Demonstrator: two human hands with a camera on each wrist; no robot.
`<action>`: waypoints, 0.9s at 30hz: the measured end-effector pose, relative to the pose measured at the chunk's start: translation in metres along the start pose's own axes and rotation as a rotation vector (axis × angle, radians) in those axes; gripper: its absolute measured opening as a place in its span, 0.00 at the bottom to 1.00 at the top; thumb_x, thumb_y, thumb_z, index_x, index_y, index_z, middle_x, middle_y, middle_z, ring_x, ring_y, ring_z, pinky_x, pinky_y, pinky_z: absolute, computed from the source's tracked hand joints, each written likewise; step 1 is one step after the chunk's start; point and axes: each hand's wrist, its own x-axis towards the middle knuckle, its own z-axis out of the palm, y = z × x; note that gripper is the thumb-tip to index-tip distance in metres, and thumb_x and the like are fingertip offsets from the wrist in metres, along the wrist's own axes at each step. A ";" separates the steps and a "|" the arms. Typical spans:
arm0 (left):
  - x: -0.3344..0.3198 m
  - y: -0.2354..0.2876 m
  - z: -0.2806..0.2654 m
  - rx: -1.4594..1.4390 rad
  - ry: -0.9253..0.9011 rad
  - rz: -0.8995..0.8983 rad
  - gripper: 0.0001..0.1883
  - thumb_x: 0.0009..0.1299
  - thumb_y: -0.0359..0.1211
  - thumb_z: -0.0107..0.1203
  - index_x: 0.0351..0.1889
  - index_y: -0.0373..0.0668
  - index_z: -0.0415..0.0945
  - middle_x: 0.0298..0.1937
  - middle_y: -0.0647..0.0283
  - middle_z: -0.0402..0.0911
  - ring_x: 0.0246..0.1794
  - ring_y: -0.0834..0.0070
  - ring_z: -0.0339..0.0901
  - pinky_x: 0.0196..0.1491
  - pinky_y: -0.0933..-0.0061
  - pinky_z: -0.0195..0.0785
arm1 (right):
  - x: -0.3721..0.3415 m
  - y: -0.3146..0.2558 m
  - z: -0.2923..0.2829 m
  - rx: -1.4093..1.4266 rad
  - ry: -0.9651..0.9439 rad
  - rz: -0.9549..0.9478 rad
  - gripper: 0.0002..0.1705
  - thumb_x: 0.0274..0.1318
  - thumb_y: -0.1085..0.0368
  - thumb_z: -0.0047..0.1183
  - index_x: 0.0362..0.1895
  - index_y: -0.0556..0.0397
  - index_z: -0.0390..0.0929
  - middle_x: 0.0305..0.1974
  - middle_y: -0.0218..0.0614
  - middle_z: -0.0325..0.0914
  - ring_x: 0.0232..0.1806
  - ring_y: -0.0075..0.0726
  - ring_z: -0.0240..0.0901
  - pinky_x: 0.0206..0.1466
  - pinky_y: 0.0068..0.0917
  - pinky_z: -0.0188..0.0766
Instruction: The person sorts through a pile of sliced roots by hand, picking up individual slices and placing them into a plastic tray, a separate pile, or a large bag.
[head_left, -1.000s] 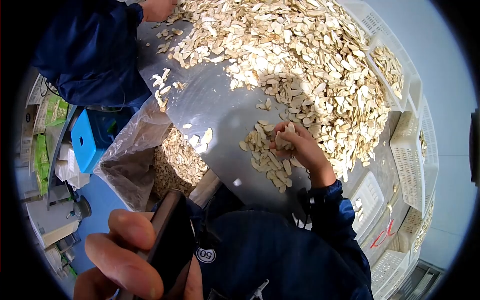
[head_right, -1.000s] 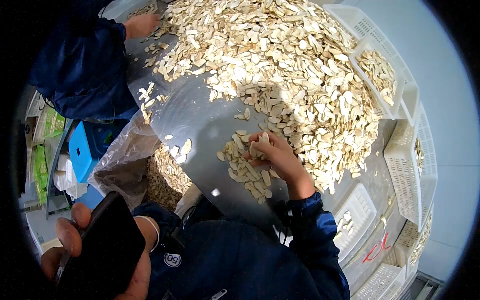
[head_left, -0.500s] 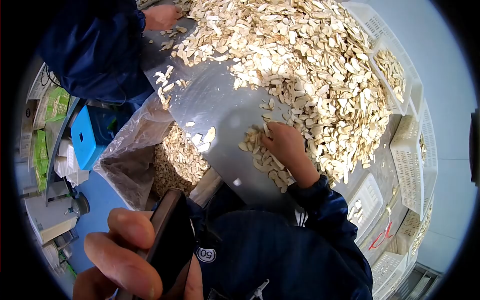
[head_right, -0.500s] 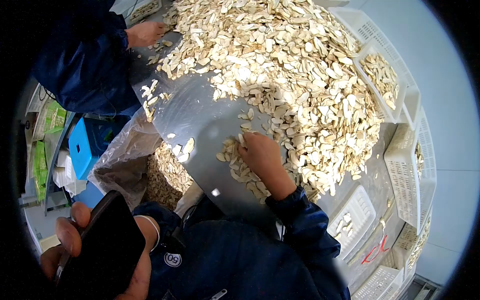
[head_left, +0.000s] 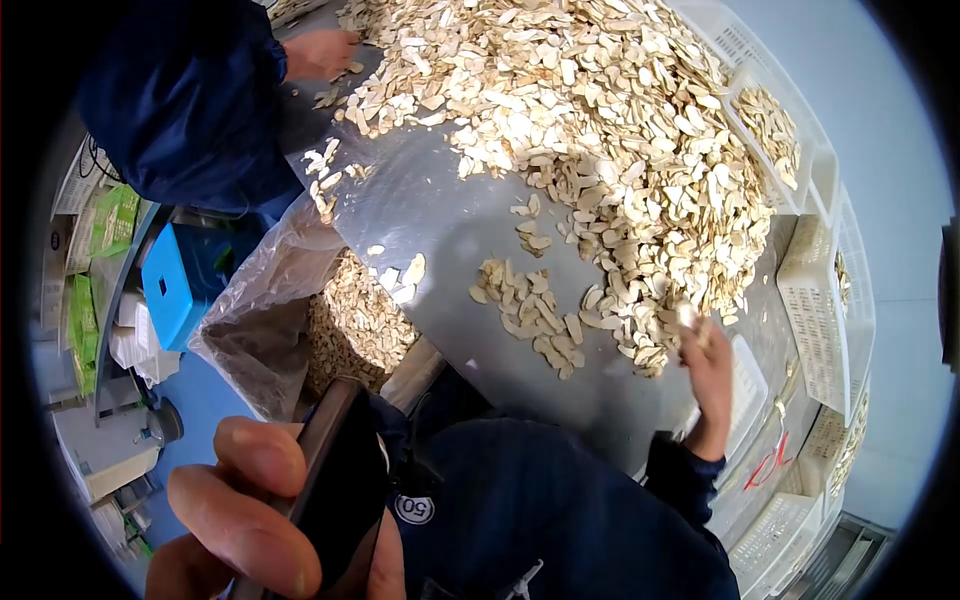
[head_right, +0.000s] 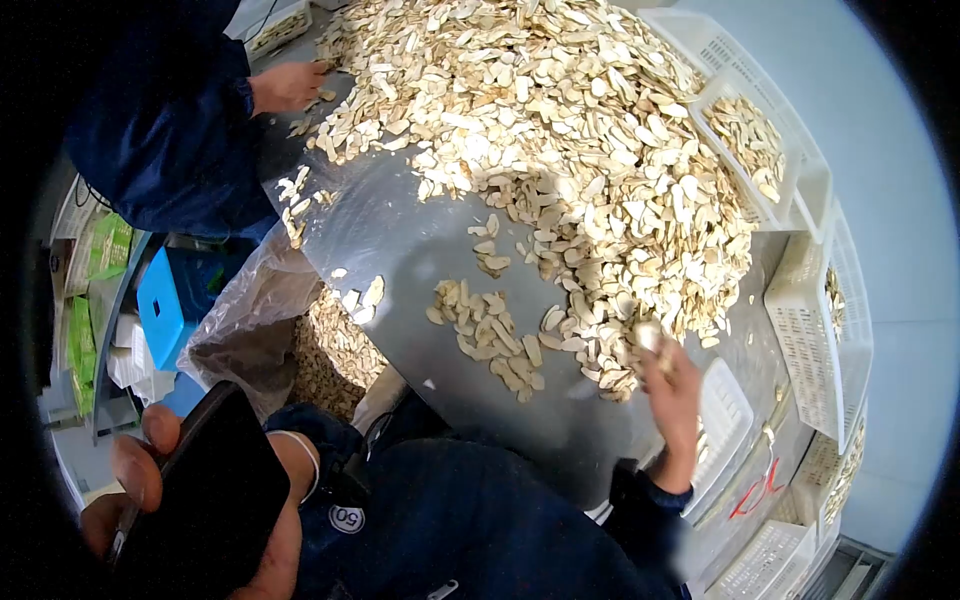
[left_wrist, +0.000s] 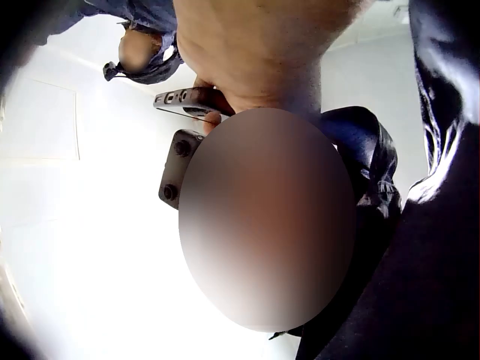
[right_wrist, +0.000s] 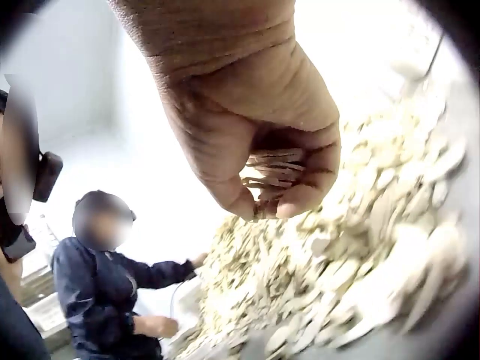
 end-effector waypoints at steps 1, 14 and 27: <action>-0.001 0.000 0.000 0.002 -0.001 0.001 0.37 0.78 0.44 0.49 0.83 0.80 0.47 0.87 0.87 0.36 0.71 0.47 0.56 0.65 0.34 0.63 | -0.010 0.021 -0.030 -0.051 0.074 0.038 0.11 0.69 0.62 0.59 0.49 0.55 0.82 0.28 0.25 0.75 0.28 0.16 0.69 0.29 0.24 0.69; 0.002 0.004 0.010 -0.029 0.050 0.027 0.37 0.78 0.44 0.50 0.83 0.79 0.47 0.87 0.87 0.36 0.72 0.49 0.55 0.65 0.34 0.62 | -0.013 0.023 -0.037 -0.683 0.158 -0.265 0.21 0.59 0.68 0.64 0.56 0.56 0.80 0.46 0.48 0.86 0.49 0.48 0.84 0.53 0.37 0.79; 0.009 0.030 -0.019 0.256 -0.048 -0.181 0.37 0.78 0.43 0.51 0.82 0.80 0.48 0.87 0.88 0.36 0.77 0.57 0.51 0.68 0.34 0.60 | 0.028 -0.061 0.215 -0.561 -0.352 -0.903 0.19 0.56 0.61 0.64 0.51 0.52 0.80 0.52 0.40 0.80 0.56 0.53 0.74 0.56 0.45 0.76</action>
